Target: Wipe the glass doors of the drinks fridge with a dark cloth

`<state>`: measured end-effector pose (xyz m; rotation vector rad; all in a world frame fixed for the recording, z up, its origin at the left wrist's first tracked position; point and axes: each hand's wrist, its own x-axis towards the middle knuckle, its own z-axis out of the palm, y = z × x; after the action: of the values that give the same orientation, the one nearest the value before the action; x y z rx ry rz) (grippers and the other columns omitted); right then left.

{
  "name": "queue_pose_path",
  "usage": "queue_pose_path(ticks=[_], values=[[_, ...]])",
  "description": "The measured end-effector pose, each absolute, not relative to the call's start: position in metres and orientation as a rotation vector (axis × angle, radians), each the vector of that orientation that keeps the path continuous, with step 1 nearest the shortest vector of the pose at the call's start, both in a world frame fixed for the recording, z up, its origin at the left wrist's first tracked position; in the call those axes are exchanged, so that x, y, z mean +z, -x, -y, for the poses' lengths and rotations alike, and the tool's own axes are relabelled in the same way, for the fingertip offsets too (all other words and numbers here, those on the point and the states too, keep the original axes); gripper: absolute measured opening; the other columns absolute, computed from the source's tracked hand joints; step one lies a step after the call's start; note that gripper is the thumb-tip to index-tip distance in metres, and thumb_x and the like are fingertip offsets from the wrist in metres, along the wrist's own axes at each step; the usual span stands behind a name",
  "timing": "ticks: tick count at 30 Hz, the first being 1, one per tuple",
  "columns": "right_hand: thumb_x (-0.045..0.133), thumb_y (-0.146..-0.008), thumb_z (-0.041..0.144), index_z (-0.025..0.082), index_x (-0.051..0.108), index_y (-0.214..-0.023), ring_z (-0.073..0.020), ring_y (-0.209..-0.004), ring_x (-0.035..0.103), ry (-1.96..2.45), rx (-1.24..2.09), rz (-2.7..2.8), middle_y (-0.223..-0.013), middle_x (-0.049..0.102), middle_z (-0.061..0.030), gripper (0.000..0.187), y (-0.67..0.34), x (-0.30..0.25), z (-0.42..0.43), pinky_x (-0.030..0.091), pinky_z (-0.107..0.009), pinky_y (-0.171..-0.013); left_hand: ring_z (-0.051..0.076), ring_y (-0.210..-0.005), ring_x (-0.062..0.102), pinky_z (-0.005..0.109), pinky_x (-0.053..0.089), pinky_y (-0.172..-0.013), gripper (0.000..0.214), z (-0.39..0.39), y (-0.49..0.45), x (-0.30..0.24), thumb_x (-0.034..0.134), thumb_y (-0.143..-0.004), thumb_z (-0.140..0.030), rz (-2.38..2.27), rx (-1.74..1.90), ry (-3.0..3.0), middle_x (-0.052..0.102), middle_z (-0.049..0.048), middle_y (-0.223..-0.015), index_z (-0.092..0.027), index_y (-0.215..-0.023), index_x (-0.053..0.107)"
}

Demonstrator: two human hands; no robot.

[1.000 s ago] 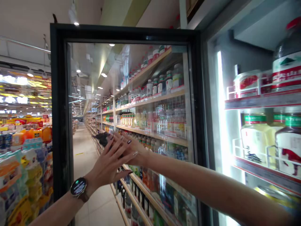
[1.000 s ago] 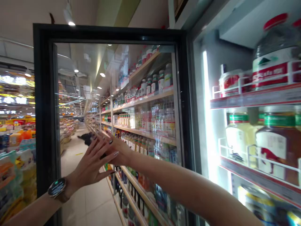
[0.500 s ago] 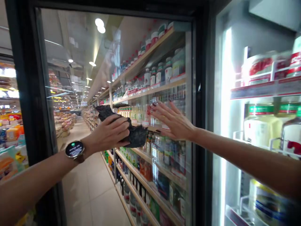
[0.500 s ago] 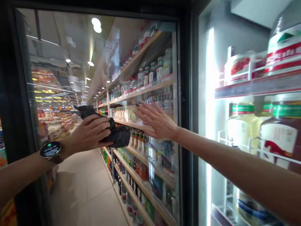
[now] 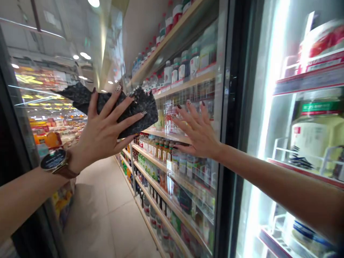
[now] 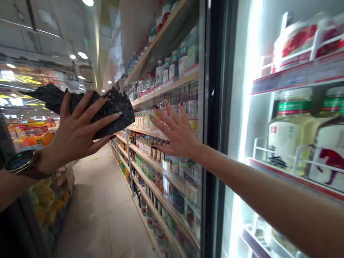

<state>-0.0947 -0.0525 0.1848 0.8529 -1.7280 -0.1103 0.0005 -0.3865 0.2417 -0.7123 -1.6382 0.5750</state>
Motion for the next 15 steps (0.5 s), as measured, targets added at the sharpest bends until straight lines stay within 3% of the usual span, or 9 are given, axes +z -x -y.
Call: queue_pose_path(ticks=[8, 15], values=[[0.048, -0.097, 0.067, 0.031, 0.023, -0.166, -0.0377, -0.162, 0.017, -0.854, -0.121, 1.700, -0.173, 0.027, -0.0066, 0.082, 0.109, 0.182, 0.058, 0.006, -0.072, -0.129, 0.034, -0.161, 0.020, 0.068, 0.008, -0.129, 0.058, 0.403, 0.050, 0.241, 0.056, -0.098, -0.044, 1.665, 0.483, 0.747, 0.029, 0.0000, -0.171, -0.040, -0.154, 0.043], [0.045, -0.099, 0.065, 0.029, 0.026, -0.165, -0.0369, -0.162, 0.017, -0.856, -0.118, 1.752, -0.173, 0.030, -0.0079, 0.078, 0.118, 0.182, 0.061, 0.004, -0.073, -0.128, 0.035, -0.160, 0.023, 0.064, 0.009, -0.128, 0.057, 0.409, 0.110, 0.244, 0.051, -0.097, -0.050, 1.703, 0.354, 0.764, 0.034, 0.0005, -0.169, -0.041, -0.153, 0.046]])
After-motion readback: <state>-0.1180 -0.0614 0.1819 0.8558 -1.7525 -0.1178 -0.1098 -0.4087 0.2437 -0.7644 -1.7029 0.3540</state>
